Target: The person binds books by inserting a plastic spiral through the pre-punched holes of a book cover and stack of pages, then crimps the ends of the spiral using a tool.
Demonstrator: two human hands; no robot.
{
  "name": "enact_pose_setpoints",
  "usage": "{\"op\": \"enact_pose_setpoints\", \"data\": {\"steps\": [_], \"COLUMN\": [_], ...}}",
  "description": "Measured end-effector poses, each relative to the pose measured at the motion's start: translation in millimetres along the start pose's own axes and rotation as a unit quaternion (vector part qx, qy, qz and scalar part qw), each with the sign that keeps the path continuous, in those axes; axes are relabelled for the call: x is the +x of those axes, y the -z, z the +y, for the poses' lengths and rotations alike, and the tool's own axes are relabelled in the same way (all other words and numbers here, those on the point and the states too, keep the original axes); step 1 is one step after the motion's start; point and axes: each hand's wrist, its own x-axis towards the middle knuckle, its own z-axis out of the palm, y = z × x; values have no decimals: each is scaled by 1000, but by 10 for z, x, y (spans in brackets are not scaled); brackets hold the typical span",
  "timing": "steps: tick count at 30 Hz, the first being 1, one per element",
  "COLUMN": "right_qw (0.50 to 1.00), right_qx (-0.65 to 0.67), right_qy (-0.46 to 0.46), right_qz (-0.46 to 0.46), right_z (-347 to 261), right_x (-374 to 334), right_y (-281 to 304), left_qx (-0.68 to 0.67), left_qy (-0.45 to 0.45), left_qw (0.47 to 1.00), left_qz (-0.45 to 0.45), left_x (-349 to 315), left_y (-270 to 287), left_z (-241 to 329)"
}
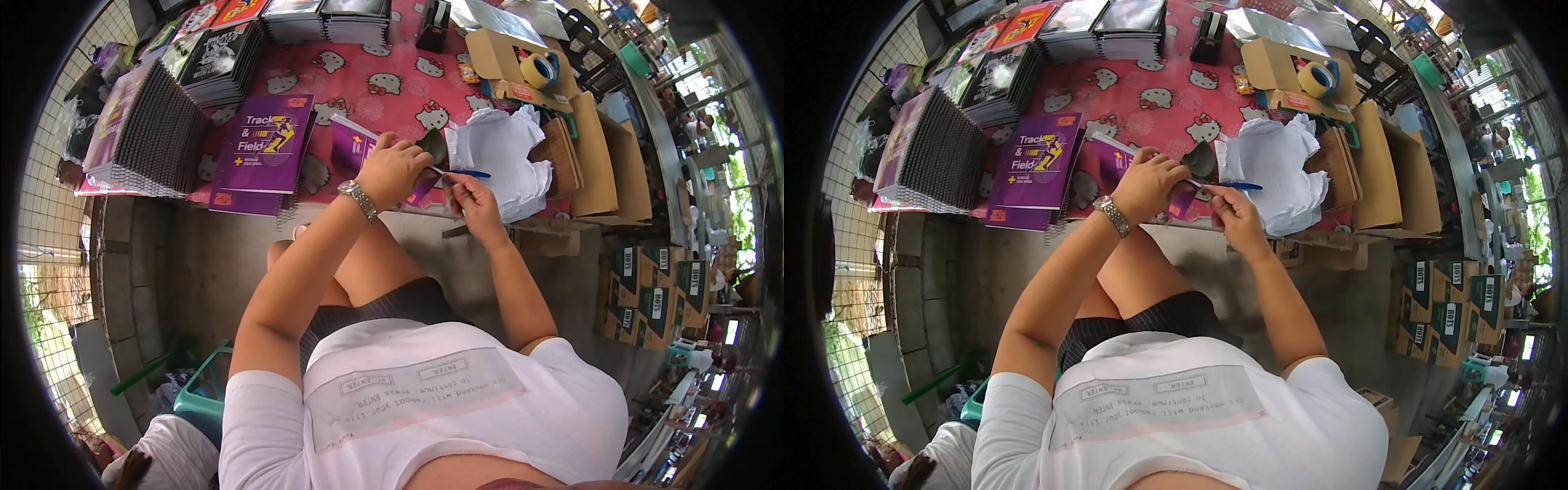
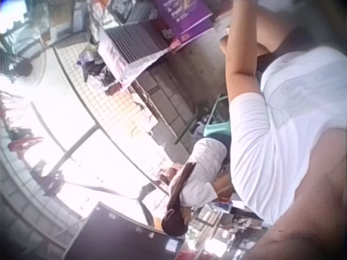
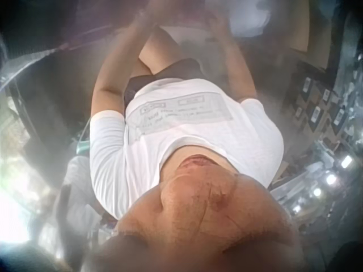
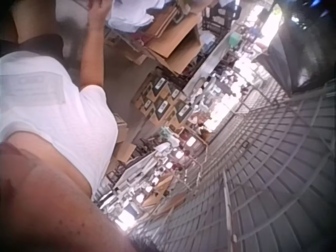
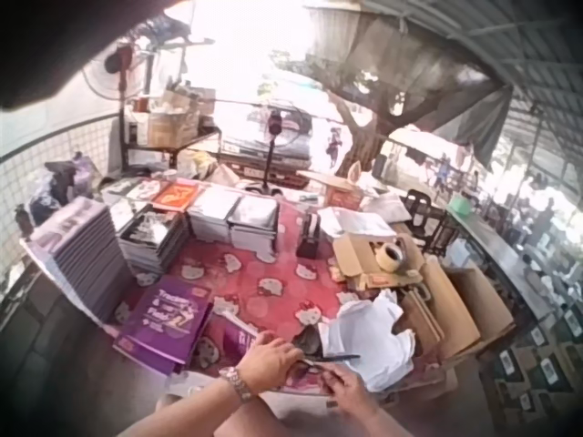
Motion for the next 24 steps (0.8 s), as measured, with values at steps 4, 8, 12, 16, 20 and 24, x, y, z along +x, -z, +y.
{"op": "enact_pose_setpoints", "data": {"steps": [4,8,12,16,20,24], "right_qw": [964,962,904,839,857,999], "right_qx": [-195,-196,-318,-407,-375,-48], "right_qy": [182,189,264,316,318,20], "right_qz": [10,18,107,173,156,-11], "right_z": [-200,-166,-93,16,-6,-27], "right_x": [-7,1,-36,-45,-22,11], "right_y": [-75,-189,-344,-327,-277,-41], "left_qx": [-1,-3,-8,-9,-17,7], "left_qy": [-18,2,5,2,-9,-37], "left_qw": [1000,1000,1000,1000,1000,999], "left_qz": [14,4,5,-1,5,20], "left_x": [-58,-32,-27,-19,-3,1], "left_y": [-13,13,15,-21,-17,-45], "left_z": [21,62,21,24,-28,-17]}}
